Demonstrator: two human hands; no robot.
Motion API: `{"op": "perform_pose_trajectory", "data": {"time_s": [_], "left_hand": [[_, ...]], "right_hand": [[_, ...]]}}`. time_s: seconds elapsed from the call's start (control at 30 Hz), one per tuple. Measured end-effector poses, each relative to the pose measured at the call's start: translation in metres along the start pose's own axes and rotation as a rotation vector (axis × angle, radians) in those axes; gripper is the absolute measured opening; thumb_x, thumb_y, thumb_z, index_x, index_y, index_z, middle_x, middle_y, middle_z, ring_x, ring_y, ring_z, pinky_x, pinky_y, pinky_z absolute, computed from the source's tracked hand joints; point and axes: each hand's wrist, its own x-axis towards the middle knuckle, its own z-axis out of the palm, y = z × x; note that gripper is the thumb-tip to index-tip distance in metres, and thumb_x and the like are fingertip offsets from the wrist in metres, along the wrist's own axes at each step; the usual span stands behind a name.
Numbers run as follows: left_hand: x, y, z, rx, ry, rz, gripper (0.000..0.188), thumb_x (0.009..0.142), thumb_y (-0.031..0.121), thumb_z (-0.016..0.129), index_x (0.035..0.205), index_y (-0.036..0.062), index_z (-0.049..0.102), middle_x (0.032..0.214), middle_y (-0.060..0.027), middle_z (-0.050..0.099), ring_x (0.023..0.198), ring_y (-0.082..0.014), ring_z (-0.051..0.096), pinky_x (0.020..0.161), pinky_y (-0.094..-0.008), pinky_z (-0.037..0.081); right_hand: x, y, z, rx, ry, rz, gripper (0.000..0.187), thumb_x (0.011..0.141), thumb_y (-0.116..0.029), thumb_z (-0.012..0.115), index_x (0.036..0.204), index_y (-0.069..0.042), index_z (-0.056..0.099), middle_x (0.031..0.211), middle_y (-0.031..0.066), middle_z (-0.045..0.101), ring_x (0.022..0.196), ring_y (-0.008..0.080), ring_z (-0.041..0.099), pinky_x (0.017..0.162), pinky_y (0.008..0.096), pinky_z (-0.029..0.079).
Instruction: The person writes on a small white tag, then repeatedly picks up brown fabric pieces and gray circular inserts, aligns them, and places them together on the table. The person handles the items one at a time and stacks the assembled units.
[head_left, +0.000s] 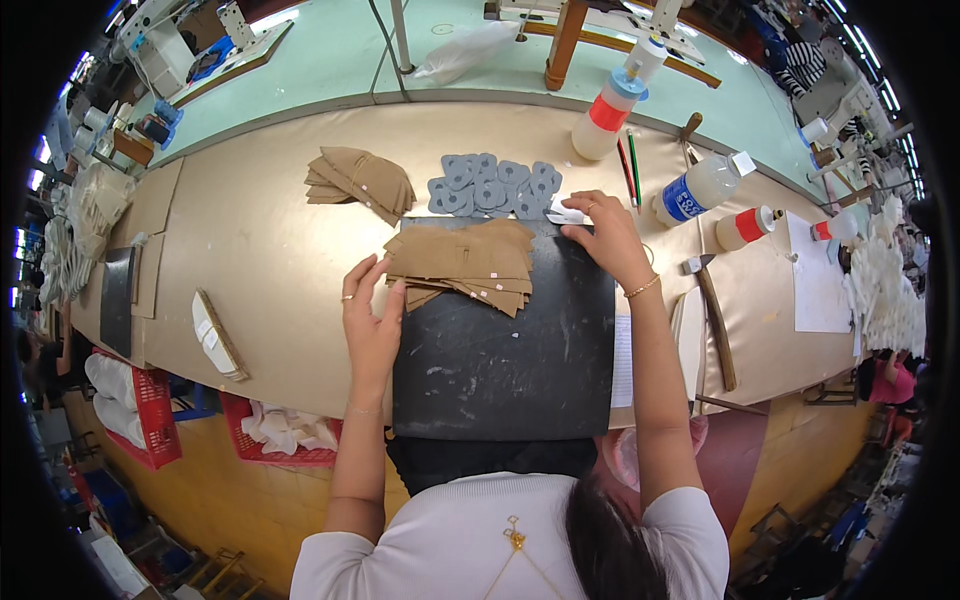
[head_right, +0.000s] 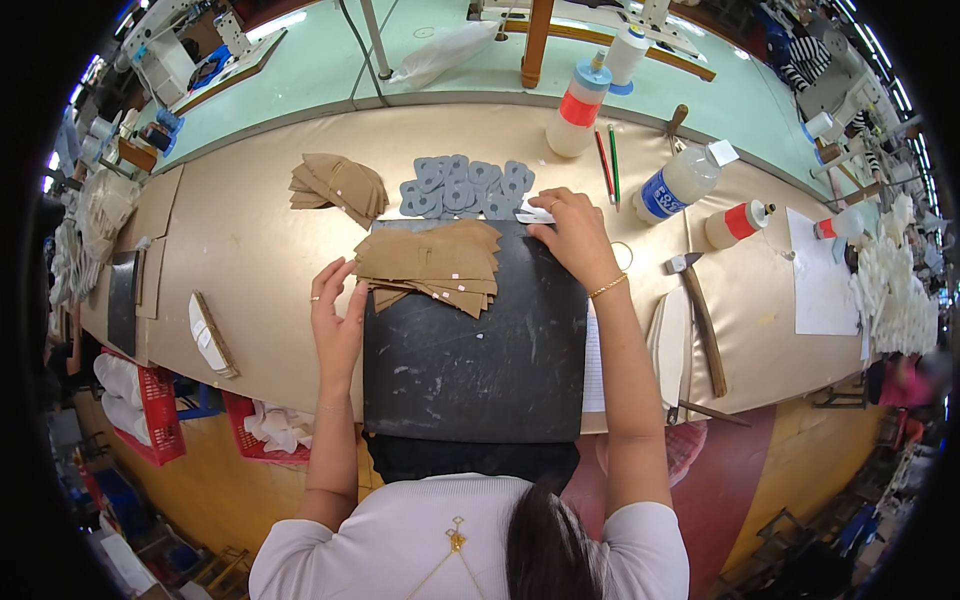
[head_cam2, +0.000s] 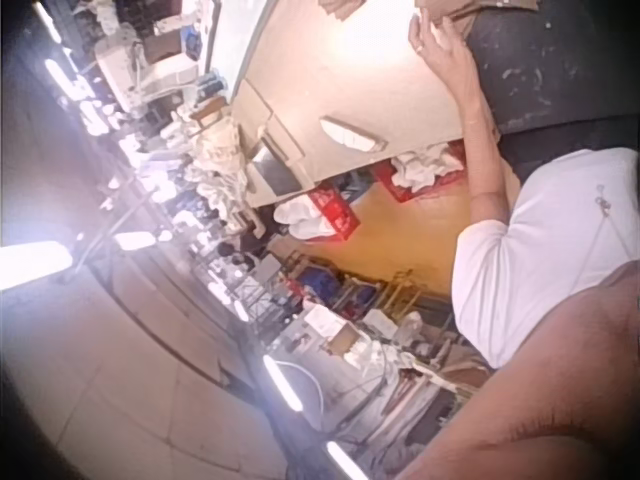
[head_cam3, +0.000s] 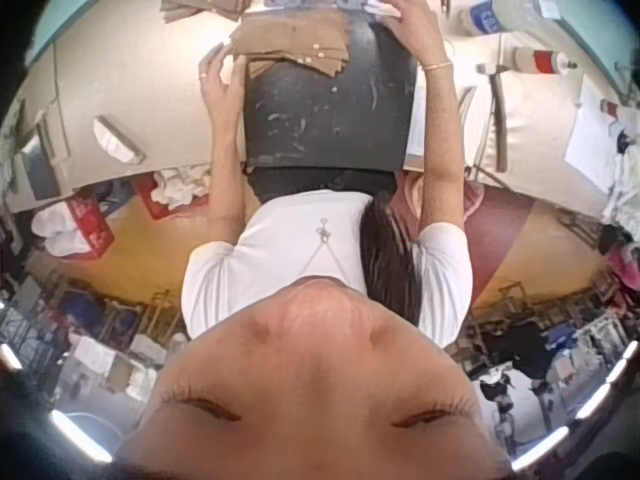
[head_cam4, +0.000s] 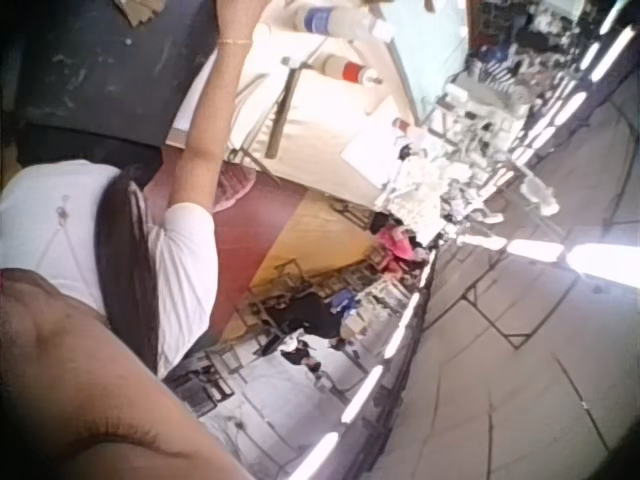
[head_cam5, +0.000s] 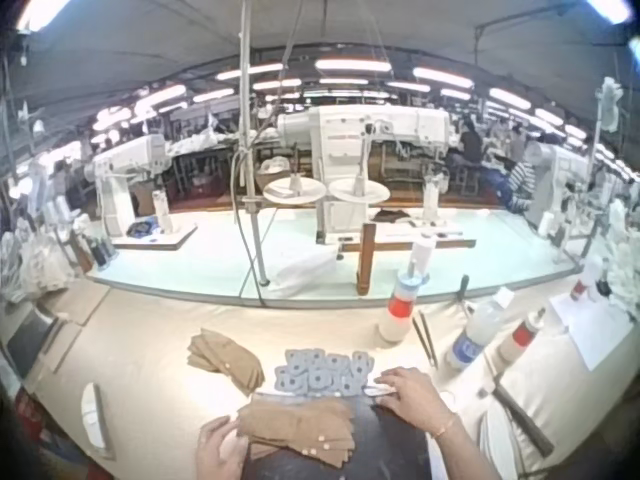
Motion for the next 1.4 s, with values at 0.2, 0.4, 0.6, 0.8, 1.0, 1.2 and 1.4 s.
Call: {"op": "perform_pose_trajectory", "data": {"time_s": [0.2,0.4,0.6,0.8,1.0,1.2,1.4], "left_hand": [[0.034,0.019,0.025,0.249,-0.098,0.165,0.041,0.088,0.019,0.076,0.122,-0.0024,0.066,0.119,-0.0164,0.057,0.108,-0.0315,0.053,0.096,-0.0404,0.046],[0.046,0.025,0.024,0.426,-0.178,0.175,0.042,0.082,0.024,0.081,0.115,0.0,0.069,0.11,-0.0147,0.059,0.103,-0.0315,0.054,0.092,-0.0413,0.048],[0.048,0.029,0.024,0.463,-0.15,0.207,0.036,0.081,0.023,0.082,0.109,0.0022,0.071,0.107,-0.0133,0.06,0.102,-0.0317,0.054,0.09,-0.0414,0.047],[0.043,0.029,0.022,0.521,-0.163,0.255,0.032,0.084,0.02,0.078,0.108,0.002,0.07,0.107,-0.0135,0.059,0.1,-0.0321,0.055,0.087,-0.0427,0.045],[0.043,0.028,0.025,0.492,-0.154,0.246,0.03,0.084,0.02,0.078,0.105,0.0018,0.068,0.107,-0.0129,0.059,0.101,-0.0321,0.055,0.087,-0.0425,0.044],[0.045,0.029,0.024,0.494,-0.15,0.233,0.029,0.082,0.018,0.079,0.102,0.0015,0.067,0.106,-0.0132,0.06,0.1,-0.0327,0.056,0.088,-0.0423,0.045],[0.061,0.028,0.02,0.388,-0.266,0.077,0.035,0.076,0.02,0.086,0.096,-0.0008,0.066,0.099,-0.0127,0.061,0.097,-0.0305,0.058,0.086,-0.0396,0.049]], "right_hand": [[0.019,-0.001,0.006,-0.071,-0.141,-0.049,0.027,0.086,-0.026,0.074,0.11,-0.012,0.075,0.115,0.0053,0.069,0.106,0.0281,0.063,0.09,0.0399,0.051],[0.02,-0.001,0.011,-0.144,-0.126,-0.01,0.018,0.092,-0.018,0.066,0.102,-0.009,0.076,0.097,0.0087,0.072,0.093,0.0285,0.067,0.084,0.0394,0.054],[0.035,0.025,0.011,-0.028,0.113,0.083,0.018,0.09,-0.015,0.068,0.104,-0.005,0.075,0.1,0.0136,0.071,0.091,0.0311,0.068,0.082,0.0389,0.053],[0.055,0.017,0.021,0.049,-0.007,0.142,0.035,0.083,-0.017,0.077,0.115,-0.004,0.072,0.108,0.012,0.064,0.095,0.0304,0.064,0.086,0.0388,0.052],[0.064,0.005,0.041,0.021,-0.036,0.167,0.03,0.08,-0.013,0.079,0.106,-0.002,0.07,0.101,0.0137,0.063,0.092,0.0306,0.065,0.084,0.0393,0.052],[0.066,0.006,0.038,0.294,-0.053,0.341,0.024,0.084,-0.007,0.075,0.104,-0.002,0.065,0.1,0.0146,0.068,0.081,0.0254,0.069,0.076,0.0351,0.054],[0.047,-0.005,0.016,0.523,0.039,0.372,0.044,0.086,-0.003,0.072,0.129,-0.008,0.065,0.093,0.0069,0.065,0.07,0.0121,0.063,0.067,0.0261,0.052]]}}
